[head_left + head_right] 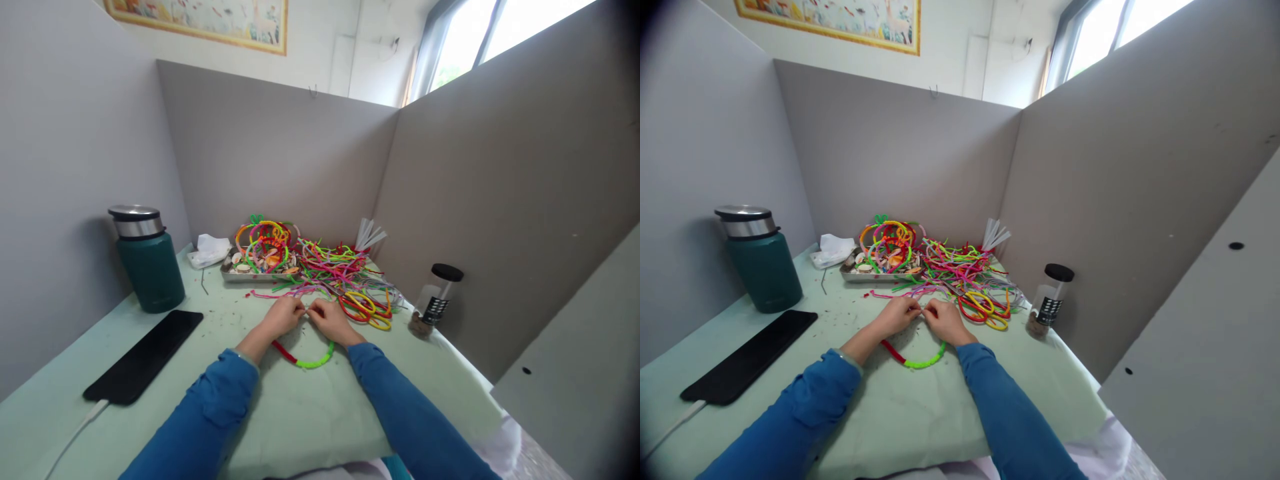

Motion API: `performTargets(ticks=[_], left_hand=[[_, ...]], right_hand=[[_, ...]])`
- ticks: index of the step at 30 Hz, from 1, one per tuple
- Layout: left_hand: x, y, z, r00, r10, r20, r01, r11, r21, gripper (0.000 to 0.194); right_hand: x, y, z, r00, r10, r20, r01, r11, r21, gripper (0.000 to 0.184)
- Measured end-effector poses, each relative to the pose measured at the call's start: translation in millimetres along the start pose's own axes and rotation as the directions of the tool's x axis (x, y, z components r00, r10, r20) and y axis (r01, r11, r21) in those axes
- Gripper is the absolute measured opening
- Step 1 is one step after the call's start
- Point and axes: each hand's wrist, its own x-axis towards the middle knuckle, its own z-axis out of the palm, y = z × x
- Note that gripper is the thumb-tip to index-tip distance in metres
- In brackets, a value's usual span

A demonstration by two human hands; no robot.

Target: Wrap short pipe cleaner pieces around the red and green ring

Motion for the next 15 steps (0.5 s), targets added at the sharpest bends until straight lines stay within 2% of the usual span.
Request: performTargets(ticks=[15], left_hand=[[0.8,-0.5,0.3,1.0,0.001,-0.012,-0.001,0.999,-0.043,0.021]], right_hand=[[-0.5,1.2,-0.2,0.997,-0.029,-0.066,0.032,0.998,0.053,0.014]])
